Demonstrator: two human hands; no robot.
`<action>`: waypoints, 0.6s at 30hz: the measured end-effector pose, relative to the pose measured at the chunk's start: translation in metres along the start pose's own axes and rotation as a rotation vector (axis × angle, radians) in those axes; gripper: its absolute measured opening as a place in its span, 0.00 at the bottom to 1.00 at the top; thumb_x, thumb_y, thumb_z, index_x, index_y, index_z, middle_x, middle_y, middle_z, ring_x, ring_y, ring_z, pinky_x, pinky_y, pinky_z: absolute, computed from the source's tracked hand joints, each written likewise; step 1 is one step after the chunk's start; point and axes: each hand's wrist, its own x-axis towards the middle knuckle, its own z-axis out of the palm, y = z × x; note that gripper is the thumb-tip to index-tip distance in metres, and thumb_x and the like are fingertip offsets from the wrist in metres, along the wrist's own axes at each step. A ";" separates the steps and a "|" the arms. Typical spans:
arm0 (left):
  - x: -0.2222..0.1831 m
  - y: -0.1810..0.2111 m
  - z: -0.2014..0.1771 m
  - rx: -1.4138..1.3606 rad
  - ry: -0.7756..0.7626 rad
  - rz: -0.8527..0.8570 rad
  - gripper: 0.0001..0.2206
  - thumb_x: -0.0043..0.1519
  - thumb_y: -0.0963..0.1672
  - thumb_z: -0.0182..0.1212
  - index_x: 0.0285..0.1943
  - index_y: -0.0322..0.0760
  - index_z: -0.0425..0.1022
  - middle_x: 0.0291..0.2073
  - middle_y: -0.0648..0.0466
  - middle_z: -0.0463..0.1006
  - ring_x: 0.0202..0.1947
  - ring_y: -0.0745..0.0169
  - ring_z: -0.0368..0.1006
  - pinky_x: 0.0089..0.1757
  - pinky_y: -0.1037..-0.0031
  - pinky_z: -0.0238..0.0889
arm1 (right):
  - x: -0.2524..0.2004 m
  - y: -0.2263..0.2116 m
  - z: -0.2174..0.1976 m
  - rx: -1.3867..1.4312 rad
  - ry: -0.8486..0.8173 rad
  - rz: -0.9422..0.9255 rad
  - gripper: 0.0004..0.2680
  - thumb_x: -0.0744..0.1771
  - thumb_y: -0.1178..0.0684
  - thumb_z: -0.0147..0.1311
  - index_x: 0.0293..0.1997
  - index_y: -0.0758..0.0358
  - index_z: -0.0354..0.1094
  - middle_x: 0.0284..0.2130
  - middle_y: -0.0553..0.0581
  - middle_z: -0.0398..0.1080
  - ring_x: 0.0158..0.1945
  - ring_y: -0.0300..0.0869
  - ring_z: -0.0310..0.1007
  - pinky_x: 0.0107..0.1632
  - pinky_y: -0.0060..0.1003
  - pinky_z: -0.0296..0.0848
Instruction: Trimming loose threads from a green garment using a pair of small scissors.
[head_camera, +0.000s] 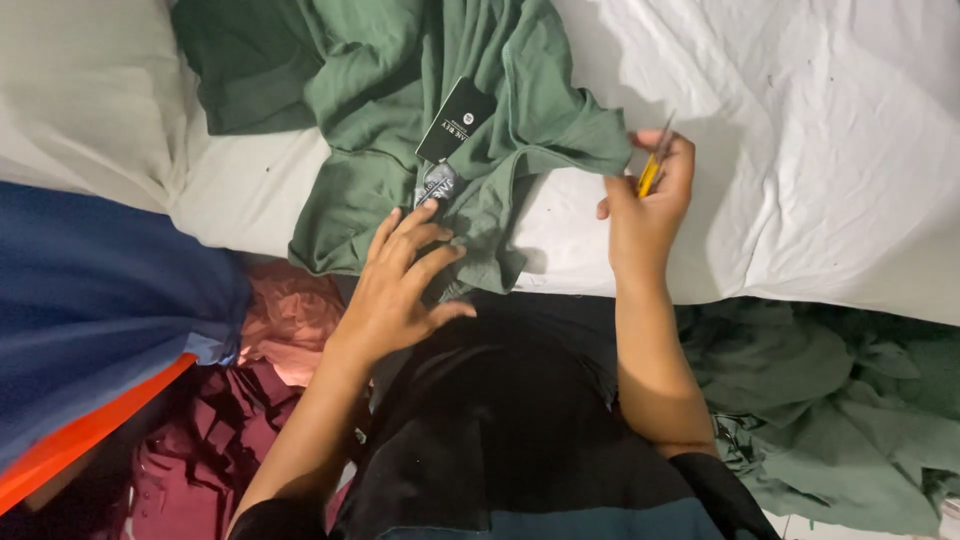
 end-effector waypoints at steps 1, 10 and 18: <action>-0.001 0.000 0.001 0.002 0.000 -0.003 0.32 0.50 0.53 0.76 0.61 0.37 0.72 0.54 0.44 0.72 0.66 0.28 0.64 0.64 0.38 0.47 | 0.000 -0.004 0.004 0.001 -0.003 0.001 0.11 0.69 0.65 0.55 0.52 0.59 0.58 0.45 0.59 0.68 0.18 0.32 0.60 0.21 0.25 0.69; 0.005 0.001 0.009 -0.427 0.320 -0.219 0.07 0.63 0.42 0.64 0.40 0.27 0.76 0.41 0.39 0.80 0.56 0.27 0.75 0.61 0.42 0.56 | 0.020 0.008 -0.037 0.000 -0.027 -0.166 0.09 0.63 0.69 0.50 0.44 0.63 0.67 0.30 0.54 0.64 0.17 0.37 0.64 0.18 0.30 0.66; 0.042 0.030 -0.011 -1.228 0.648 -0.884 0.05 0.63 0.43 0.58 0.39 0.35 0.75 0.29 0.56 0.77 0.30 0.68 0.72 0.36 0.77 0.63 | -0.019 -0.101 -0.069 0.563 -0.150 0.111 0.05 0.67 0.61 0.48 0.40 0.54 0.59 0.11 0.46 0.45 0.13 0.29 0.45 0.18 0.25 0.54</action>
